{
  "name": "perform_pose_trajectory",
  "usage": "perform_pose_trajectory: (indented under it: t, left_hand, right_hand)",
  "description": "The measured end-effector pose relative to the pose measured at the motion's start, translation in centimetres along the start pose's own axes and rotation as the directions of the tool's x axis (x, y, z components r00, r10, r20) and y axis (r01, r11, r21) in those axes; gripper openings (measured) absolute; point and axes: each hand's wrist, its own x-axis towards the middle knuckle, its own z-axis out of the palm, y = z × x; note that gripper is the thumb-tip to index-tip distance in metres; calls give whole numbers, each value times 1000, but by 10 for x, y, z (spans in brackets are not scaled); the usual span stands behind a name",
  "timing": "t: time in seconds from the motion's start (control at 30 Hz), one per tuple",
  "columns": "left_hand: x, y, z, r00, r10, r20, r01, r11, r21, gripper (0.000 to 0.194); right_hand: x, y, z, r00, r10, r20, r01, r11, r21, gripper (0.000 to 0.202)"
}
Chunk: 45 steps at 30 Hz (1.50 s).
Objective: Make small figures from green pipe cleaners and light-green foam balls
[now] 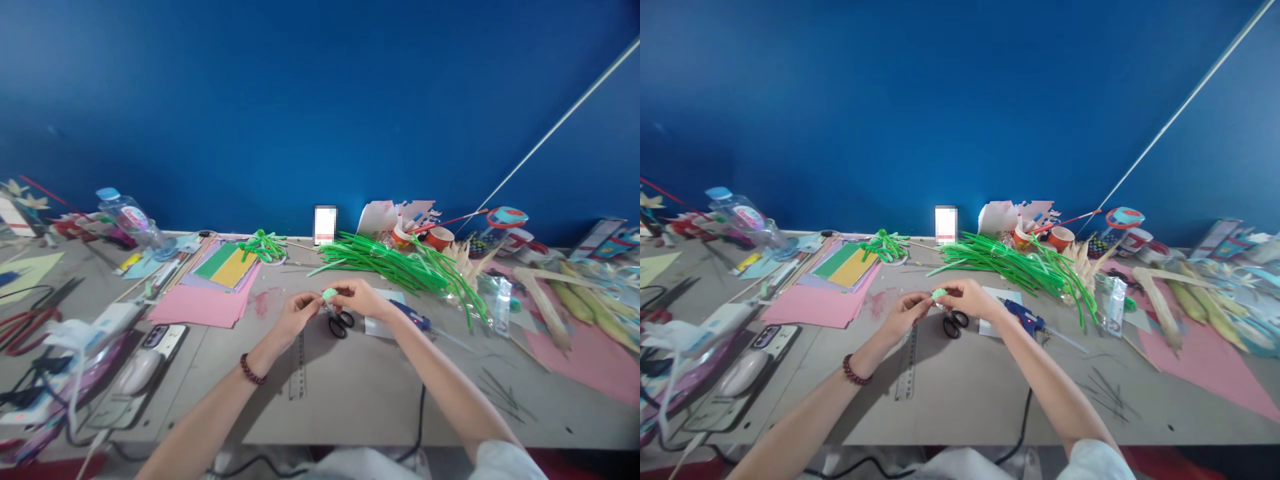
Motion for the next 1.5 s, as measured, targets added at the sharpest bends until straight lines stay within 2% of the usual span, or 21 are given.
perform_pose_trajectory:
  t: [0.1,0.2,0.37,0.5,0.6,0.73,0.87,1.0,1.1,1.27,1.4,1.43,1.5]
  left_hand:
    - [-2,6,3,997,70,-29,-68,994,80,40]
    - [-3,5,5,991,125,-54,-116,983,143,37]
    - [-1,-2,3,994,109,21,-111,980,162,38]
    - [-2,-5,3,977,215,-2,-206,938,281,33]
    - [-6,-6,3,929,369,-31,-300,800,520,25]
    - [-10,-11,1,851,524,32,-368,551,749,21]
    - [-10,-16,-1,776,619,117,-417,365,832,18]
    - [-10,-15,-1,712,676,189,-418,192,888,17]
    - [-11,-15,-1,682,691,240,-429,113,896,18]
    - [-12,-17,-3,682,691,239,-444,131,887,17]
    - [-12,-17,-3,691,686,227,-446,158,881,18]
    - [-12,-17,-3,704,679,207,-441,189,877,18]
    - [-11,-15,-1,755,643,129,-418,320,850,19]
  right_hand:
    - [-1,-3,-1,999,-36,-19,35,998,-56,50]
    - [-3,-9,3,994,-96,-52,84,979,-185,37]
    - [-5,-15,6,982,-172,-79,134,926,-352,20]
    - [-5,-16,9,969,-208,-134,132,893,-429,22]
    - [-6,-16,14,951,-252,-178,127,846,-518,27]
    - [-6,-13,23,919,-342,-194,167,787,-594,30]
    - [-5,-9,26,908,-361,-215,154,762,-630,30]
    - [-2,-2,29,893,-400,-207,182,741,-647,30]
    - [-1,3,34,866,-452,-213,210,715,-667,29]
    - [0,5,39,851,-475,-226,200,690,-695,25]
    - [1,5,38,856,-455,-245,190,718,-669,25]
    - [1,6,37,852,-459,-251,196,725,-661,25]
    - [1,6,34,833,-487,-261,222,728,-648,25]
